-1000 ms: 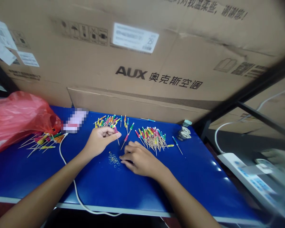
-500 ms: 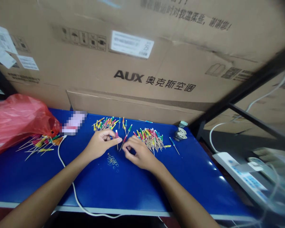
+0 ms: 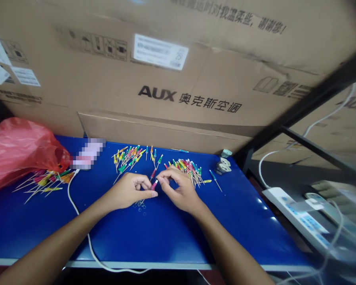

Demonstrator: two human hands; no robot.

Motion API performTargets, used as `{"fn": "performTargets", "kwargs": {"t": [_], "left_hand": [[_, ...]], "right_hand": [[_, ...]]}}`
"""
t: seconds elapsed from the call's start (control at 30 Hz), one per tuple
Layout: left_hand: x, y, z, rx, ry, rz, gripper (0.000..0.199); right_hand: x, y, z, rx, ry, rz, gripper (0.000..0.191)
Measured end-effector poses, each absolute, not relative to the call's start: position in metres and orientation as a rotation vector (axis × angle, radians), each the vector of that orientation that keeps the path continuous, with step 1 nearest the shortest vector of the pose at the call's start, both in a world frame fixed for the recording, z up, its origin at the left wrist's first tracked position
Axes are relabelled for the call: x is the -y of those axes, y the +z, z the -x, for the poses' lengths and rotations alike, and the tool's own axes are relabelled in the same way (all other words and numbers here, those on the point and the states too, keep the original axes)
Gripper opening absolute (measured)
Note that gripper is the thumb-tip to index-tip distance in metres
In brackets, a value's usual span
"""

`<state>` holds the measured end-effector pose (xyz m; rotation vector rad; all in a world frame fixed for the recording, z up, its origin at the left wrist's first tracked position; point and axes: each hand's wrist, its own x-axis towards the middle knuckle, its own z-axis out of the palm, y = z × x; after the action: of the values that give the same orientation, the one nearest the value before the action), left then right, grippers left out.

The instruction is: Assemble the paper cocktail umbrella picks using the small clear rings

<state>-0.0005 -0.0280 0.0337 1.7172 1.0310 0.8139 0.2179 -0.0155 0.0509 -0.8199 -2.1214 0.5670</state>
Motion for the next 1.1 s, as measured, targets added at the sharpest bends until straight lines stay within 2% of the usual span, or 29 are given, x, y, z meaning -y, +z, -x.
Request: {"fn": "performTargets", "kwargs": {"t": [0.33,0.87,1.1], "left_hand": [[0.028,0.033,0.001,-1.049,0.845,-1.709,0.026],[0.03,0.031,0.001,-1.129,0.899,-1.81,0.024],[0.028,0.026,-0.004,-1.064,0.962,-1.586,0.023]], "right_hand": [[0.017,0.058,-0.222,2.144,0.625,0.762,0.011],[0.015,0.044,-0.209,1.943,1.044,0.831,0.011],[0.015,0.039,-0.206,1.864,1.128,0.845,0.015]]}}
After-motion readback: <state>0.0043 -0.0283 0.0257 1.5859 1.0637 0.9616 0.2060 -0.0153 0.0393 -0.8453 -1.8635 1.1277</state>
